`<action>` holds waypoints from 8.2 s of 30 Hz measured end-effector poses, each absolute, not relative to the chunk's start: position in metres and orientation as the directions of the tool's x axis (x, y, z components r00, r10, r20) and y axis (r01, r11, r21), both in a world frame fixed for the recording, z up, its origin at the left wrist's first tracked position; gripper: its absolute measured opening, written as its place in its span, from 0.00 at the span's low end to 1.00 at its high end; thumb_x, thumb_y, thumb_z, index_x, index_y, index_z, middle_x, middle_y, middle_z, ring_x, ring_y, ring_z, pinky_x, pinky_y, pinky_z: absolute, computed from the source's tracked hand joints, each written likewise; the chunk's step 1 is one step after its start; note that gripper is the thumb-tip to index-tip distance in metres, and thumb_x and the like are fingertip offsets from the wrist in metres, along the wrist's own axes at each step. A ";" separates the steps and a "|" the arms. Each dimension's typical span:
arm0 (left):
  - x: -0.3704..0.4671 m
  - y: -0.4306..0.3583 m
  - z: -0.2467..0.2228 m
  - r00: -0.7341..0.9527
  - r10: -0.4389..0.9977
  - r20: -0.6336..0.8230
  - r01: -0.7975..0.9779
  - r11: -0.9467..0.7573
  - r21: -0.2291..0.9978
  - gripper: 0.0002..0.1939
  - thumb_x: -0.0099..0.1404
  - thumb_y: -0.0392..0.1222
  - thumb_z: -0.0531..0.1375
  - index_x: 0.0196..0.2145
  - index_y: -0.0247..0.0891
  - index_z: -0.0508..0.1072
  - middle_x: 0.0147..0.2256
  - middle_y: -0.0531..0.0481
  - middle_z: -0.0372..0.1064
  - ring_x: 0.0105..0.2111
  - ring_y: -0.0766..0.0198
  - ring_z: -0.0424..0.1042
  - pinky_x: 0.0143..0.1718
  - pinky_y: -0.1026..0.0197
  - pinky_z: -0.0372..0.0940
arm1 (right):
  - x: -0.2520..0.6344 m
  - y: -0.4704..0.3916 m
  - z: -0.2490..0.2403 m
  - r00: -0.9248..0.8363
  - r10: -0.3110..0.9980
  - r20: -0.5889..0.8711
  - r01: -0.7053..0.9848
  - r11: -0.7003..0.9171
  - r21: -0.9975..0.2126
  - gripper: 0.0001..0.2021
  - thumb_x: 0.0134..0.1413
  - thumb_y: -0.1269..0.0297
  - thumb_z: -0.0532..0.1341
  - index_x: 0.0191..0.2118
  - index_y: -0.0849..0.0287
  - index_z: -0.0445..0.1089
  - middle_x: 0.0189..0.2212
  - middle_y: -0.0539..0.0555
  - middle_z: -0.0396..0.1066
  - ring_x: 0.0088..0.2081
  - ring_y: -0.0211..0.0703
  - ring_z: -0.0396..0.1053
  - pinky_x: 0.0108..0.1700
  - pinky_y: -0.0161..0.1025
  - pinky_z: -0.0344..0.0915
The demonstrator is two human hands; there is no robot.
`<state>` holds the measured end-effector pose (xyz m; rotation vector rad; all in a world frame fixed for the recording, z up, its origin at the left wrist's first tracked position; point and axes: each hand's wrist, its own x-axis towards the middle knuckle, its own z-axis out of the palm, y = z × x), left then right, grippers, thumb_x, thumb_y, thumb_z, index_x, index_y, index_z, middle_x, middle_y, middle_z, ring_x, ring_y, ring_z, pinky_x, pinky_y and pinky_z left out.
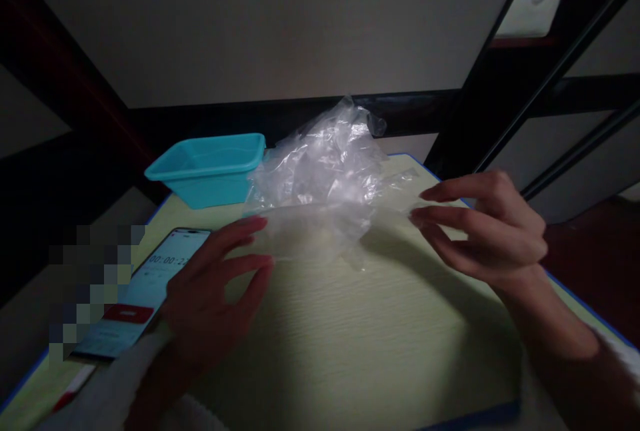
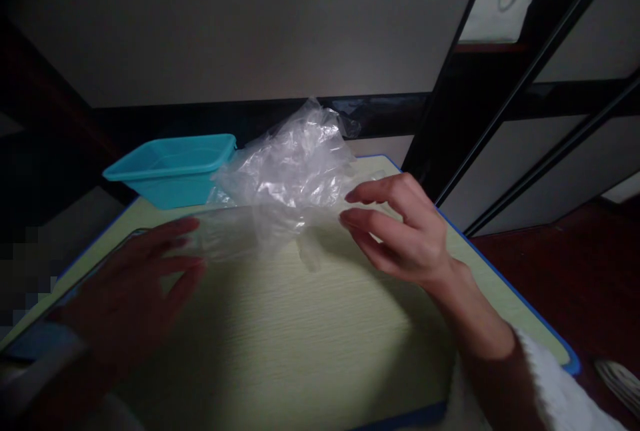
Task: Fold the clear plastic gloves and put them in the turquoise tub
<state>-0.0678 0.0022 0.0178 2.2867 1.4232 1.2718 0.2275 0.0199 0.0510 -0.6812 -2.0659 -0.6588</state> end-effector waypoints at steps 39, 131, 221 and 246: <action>-0.064 0.010 -0.017 0.795 0.604 0.058 0.588 -0.790 0.174 0.35 0.63 0.48 0.55 0.63 0.36 0.45 0.64 0.41 0.41 0.63 0.53 0.42 0.61 0.44 0.45 | 0.192 0.039 0.004 -0.494 0.857 0.145 0.674 0.483 -0.559 0.14 0.57 0.64 0.55 0.48 0.60 0.58 0.47 0.60 0.66 0.50 0.52 0.61 0.52 0.55 0.55; -0.045 -0.006 -0.028 0.735 0.651 0.191 0.619 -0.758 0.206 0.33 0.67 0.48 0.48 0.62 0.28 0.41 0.63 0.32 0.42 0.63 0.51 0.42 0.59 0.46 0.51 | 0.155 0.004 -0.009 -0.716 0.693 0.088 0.652 0.708 -0.273 0.37 0.59 0.49 0.50 0.62 0.77 0.45 0.63 0.70 0.39 0.64 0.52 0.37 0.63 0.49 0.44; -0.024 -0.027 0.011 0.987 0.159 0.011 0.145 -0.922 0.359 0.17 0.68 0.42 0.52 0.54 0.48 0.65 0.60 0.47 0.52 0.60 0.57 0.53 0.60 0.54 0.50 | 0.180 0.022 -0.007 -0.876 0.482 -0.007 0.458 0.826 -0.330 0.32 0.62 0.49 0.46 0.63 0.69 0.47 0.64 0.63 0.40 0.65 0.46 0.37 0.64 0.48 0.37; -0.060 0.005 0.006 0.702 0.639 -0.314 0.393 0.019 0.919 0.09 0.62 0.39 0.54 0.27 0.35 0.70 0.25 0.53 0.69 0.25 0.69 0.68 0.28 0.68 0.61 | 0.182 -0.057 -0.024 -0.943 0.272 0.195 0.181 0.905 -0.386 0.11 0.57 0.62 0.53 0.44 0.55 0.66 0.44 0.51 0.70 0.46 0.41 0.65 0.52 0.40 0.60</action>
